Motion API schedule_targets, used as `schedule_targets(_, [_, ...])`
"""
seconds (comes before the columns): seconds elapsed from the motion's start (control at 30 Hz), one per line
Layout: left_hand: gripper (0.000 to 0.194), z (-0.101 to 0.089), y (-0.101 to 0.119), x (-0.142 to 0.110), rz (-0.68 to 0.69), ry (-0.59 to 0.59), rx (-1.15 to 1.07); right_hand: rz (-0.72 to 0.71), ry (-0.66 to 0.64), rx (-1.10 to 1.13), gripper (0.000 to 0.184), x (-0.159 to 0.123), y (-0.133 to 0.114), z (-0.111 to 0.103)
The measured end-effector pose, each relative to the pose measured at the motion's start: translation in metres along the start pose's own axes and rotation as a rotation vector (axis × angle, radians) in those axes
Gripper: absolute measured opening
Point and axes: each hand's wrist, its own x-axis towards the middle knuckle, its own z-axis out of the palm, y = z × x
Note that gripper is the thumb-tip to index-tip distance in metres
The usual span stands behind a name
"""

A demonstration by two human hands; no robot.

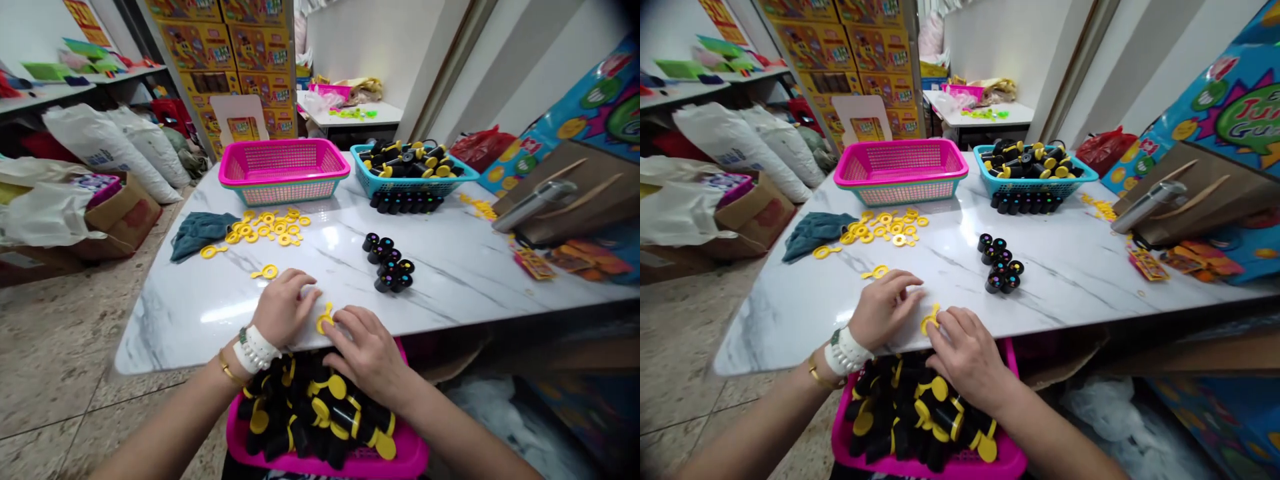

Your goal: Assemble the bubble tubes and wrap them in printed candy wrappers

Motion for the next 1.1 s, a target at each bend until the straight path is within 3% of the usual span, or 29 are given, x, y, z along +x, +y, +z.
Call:
schedule_targets(0.07, [0.021, 0.021, 0.020, 0.016, -0.011, -0.111, -0.055, -0.007, 0.089, 0.027, 0.025, -0.012, 0.003, -0.002])
schedule_targets(0.2, [0.055, 0.064, 0.053, 0.050, -0.040, -0.263, -0.048, 0.086, 0.191, 0.372, 0.024, -0.033, 0.003, -0.012])
schedule_targets(0.27, [0.056, 0.077, 0.060, 0.059, -0.037, -0.284, -0.034, 0.263, 0.245, 0.580, 0.023, -0.045, 0.001, -0.019])
schedule_targets(0.33, [0.043, 0.082, 0.062, 0.060, -0.015, -0.278, -0.037, 0.510, 0.294, 0.776, 0.017, -0.054, 0.000, -0.028])
schedule_targets(0.43, [0.027, 0.074, 0.058, 0.048, 0.012, -0.252, -0.058, 0.790, 0.313, 0.976, 0.014, -0.056, 0.006, -0.038])
schedule_targets(0.63, [0.019, 0.030, 0.041, 0.002, -0.089, -0.219, -0.039, 1.004, 0.286, 1.113, 0.041, -0.026, 0.028, -0.040])
schedule_targets(0.7, [0.021, 0.023, 0.037, -0.008, -0.126, -0.191, -0.064, 1.015, 0.209, 1.159, 0.038, -0.010, 0.029, -0.037])
schedule_targets(0.8, [0.031, 0.023, 0.034, -0.015, -0.127, -0.165, -0.121, 0.906, 0.082, 1.167, 0.029, 0.015, 0.028, -0.031])
schedule_targets(0.87, [0.026, 0.026, 0.034, -0.015, -0.098, -0.172, -0.142, 0.870, 0.031, 1.168, 0.030, 0.027, 0.029, -0.027])
schedule_targets(1.0, [0.016, 0.030, 0.032, -0.016, -0.092, -0.180, -0.103, 0.975, -0.064, 1.204, 0.039, 0.033, 0.034, -0.021])
schedule_targets(1.1, [0.018, 0.030, 0.031, -0.016, -0.085, -0.207, -0.078, 1.031, -0.099, 1.158, 0.034, 0.031, 0.036, -0.020])
